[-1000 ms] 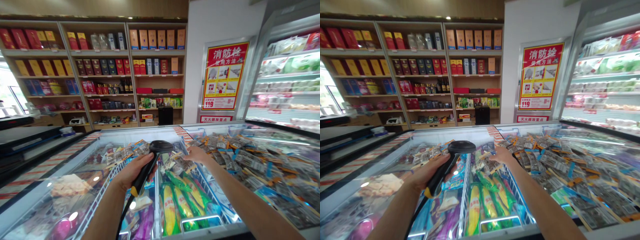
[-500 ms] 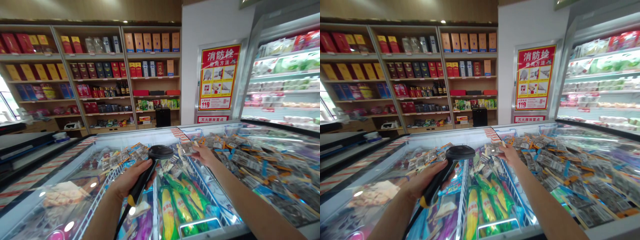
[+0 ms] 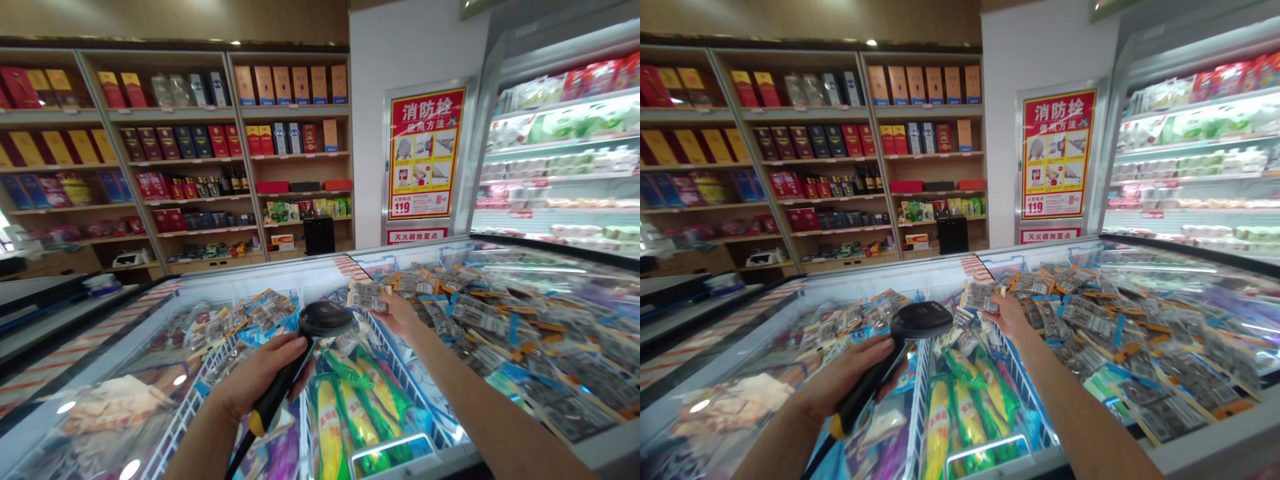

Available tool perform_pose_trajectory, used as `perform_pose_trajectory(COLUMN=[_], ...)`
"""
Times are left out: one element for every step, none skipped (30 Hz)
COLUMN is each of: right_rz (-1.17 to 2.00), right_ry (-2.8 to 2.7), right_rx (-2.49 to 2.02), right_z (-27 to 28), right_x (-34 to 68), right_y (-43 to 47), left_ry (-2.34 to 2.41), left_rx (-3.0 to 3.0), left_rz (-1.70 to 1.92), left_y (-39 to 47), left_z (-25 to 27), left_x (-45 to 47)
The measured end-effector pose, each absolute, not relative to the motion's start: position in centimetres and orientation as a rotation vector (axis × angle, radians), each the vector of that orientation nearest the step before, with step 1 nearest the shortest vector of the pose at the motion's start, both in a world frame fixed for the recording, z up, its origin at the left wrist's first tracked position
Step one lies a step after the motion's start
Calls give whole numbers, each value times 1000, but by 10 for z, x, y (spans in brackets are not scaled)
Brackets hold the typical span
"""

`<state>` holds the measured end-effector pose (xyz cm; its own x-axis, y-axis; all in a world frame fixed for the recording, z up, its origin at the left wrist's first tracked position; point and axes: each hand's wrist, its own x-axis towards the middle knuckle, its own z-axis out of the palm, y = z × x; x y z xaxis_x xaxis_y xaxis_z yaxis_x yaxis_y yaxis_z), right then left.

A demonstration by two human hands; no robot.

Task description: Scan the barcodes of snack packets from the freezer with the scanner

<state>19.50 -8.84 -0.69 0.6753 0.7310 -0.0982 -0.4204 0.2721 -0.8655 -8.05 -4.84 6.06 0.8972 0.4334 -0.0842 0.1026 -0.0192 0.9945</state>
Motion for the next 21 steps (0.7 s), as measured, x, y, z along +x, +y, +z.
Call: perform_pose_trajectory(right_rz=[803, 816, 831, 841, 852, 861, 865, 866, 866, 867, 869, 868, 862, 847, 823, 791, 746, 694, 642, 587, 525], right_ry=[-331, -310, -295, -298, -303, -305, -302, -297, -290, -286, -286, -288, -290, -294, -297, -303, -310, -317, -322, -325, -330], right_rx=[-1036, -1036, -1031, -1020, -1007, -993, -981, -973, -973, -979, -988, -1001, -1015, -1028, -1038, -1046, -1054, -1060, -1063, -1067, -1071], right_z=[-6, -4, -3, -1, 0, 1, 1, 1, 1, 0, -1, -1, -1, 1, 3, 6, 11, 16, 22, 28, 34], right_x=[194, 193, 192, 191, 191, 191, 191, 191, 192, 192, 192, 192, 192, 192, 193, 194, 196, 200, 206, 214, 224], right_y=[-89, -90, -90, -91, -92, -92, -92, -93, -93, -92, -92, -92, -92, -92, -92, -94, -96, -100, -104, -110, -117], left_ry=[421, 415, 410, 406, 402, 399, 395, 390, 385, 382, 382, 381, 381, 384, 387, 391, 396, 406, 417, 428, 437], left_rx=[1594, 1603, 1610, 1616, 1620, 1621, 1621, 1622, 1623, 1623, 1622, 1622, 1621, 1619, 1614, 1606, 1596, 1586, 1576, 1568, 1560], left_rz=[266, 258, 249, 243, 241, 241, 240, 241, 240, 240, 238, 237, 239, 245, 255, 271, 288, 303, 312, 315, 311], left_y=[-48, -48, -47, -47, -47, -46, -46, -46, -46, -47, -47, -47, -46, -46, -45, -43, -42, -40, -39, -38, -37], left_z=[60, 60, 60, 61, 61, 61, 61, 61, 62, 62, 62, 62, 62, 62, 62, 61, 61, 61, 60, 60, 60], left_x=[-80, -80, -81, -81, -81, -82, -82, -83, -83, -84, -84, -85, -85, -86, -86, -86, -87, -87, -87, -86, -86])
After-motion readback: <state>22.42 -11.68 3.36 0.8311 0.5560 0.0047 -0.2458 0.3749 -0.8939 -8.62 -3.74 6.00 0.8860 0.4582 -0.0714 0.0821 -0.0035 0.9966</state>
